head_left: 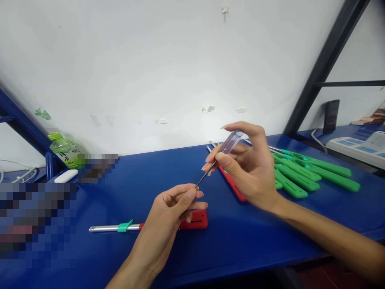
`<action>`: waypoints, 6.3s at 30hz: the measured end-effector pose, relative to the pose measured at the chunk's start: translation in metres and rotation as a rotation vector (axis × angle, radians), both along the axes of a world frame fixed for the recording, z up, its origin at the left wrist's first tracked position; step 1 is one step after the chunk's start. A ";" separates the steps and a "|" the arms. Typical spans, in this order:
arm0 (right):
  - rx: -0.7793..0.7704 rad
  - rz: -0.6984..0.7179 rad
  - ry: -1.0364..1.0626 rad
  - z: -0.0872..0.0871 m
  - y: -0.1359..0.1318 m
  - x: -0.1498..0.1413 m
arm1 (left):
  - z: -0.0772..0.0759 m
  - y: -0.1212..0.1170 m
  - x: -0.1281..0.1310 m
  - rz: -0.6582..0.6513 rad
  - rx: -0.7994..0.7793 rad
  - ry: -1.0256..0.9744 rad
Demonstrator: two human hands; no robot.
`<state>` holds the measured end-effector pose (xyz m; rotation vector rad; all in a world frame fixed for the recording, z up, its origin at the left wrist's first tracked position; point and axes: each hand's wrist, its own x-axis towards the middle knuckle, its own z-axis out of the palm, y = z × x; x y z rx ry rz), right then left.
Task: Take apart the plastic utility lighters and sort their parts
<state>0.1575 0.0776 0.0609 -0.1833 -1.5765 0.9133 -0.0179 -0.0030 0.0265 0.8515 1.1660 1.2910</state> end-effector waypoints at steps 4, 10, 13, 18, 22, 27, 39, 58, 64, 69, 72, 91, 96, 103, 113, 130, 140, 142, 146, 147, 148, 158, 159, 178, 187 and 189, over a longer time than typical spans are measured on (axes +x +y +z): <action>-0.023 -0.011 0.004 0.001 0.000 0.000 | 0.001 -0.001 0.001 0.001 0.063 0.150; -0.031 0.004 -0.016 -0.001 -0.002 0.002 | 0.009 -0.004 0.005 0.009 0.199 0.436; -0.023 0.019 -0.024 -0.004 -0.004 0.002 | 0.011 -0.005 0.003 0.041 0.262 0.589; 0.018 0.028 -0.057 -0.008 -0.007 0.002 | 0.011 -0.004 -0.002 0.046 0.365 0.786; 0.056 -0.002 -0.125 -0.007 -0.009 0.004 | 0.007 -0.005 -0.004 -0.014 0.409 0.883; 0.212 -0.002 -0.267 -0.014 -0.003 0.007 | -0.007 -0.004 -0.003 -0.101 0.458 0.968; 0.249 0.057 -0.189 -0.026 0.002 0.011 | -0.013 -0.004 -0.001 -0.117 0.477 1.000; 0.286 0.023 -0.311 -0.035 0.004 0.010 | -0.024 0.001 -0.003 -0.116 0.527 1.105; 0.302 0.017 -0.364 -0.042 0.005 0.009 | -0.026 0.001 -0.004 -0.120 0.575 1.147; 0.283 0.044 -0.392 -0.038 0.005 0.010 | -0.033 -0.009 -0.008 -0.100 0.613 1.206; 0.254 0.081 -0.420 -0.032 0.001 0.012 | -0.042 -0.017 -0.015 -0.054 0.640 1.250; 0.160 0.111 -0.456 -0.033 -0.002 0.007 | -0.024 -0.057 -0.111 0.129 0.565 1.604; 0.145 0.105 -0.467 -0.034 -0.003 0.006 | -0.029 -0.066 -0.170 0.080 0.454 1.567; 0.082 0.152 -0.441 -0.036 -0.004 0.004 | -0.038 -0.060 -0.154 -0.061 0.449 1.465; -0.029 0.147 -0.421 -0.036 -0.002 0.005 | -0.040 -0.062 -0.130 -0.102 0.453 1.439; 0.238 -0.061 -0.452 -0.015 -0.002 0.016 | -0.058 -0.055 -0.097 -0.065 0.640 1.480; 0.279 -0.082 -0.456 -0.015 -0.003 0.017 | -0.056 -0.052 -0.095 -0.033 0.722 1.444; 0.283 -0.100 -0.487 -0.012 -0.003 0.018 | -0.053 -0.052 -0.093 -0.023 0.731 1.446; 0.207 0.057 -0.612 -0.005 -0.001 0.020 | -0.043 -0.053 -0.089 -0.016 0.740 1.461; 0.183 0.070 -0.610 -0.004 -0.001 0.020 | -0.041 -0.053 -0.089 -0.016 0.748 1.467; 0.177 0.054 -0.592 -0.004 0.000 0.020 | -0.039 -0.053 -0.088 -0.012 0.760 1.471; 0.182 0.082 -0.589 -0.001 -0.002 0.025 | -0.051 -0.054 -0.092 -0.027 0.696 1.455; 0.192 0.052 -0.556 -0.001 -0.002 0.024 | -0.053 -0.054 -0.093 -0.031 0.694 1.452; 0.298 -0.020 -0.714 0.000 0.001 0.026 | -0.041 -0.055 -0.087 -0.068 0.638 1.419; 0.311 -0.053 -0.687 -0.002 -0.001 0.027 | -0.043 -0.056 -0.088 -0.082 0.620 1.414; 0.314 -0.062 -0.661 -0.004 -0.003 0.026 | -0.044 -0.056 -0.089 -0.089 0.633 1.413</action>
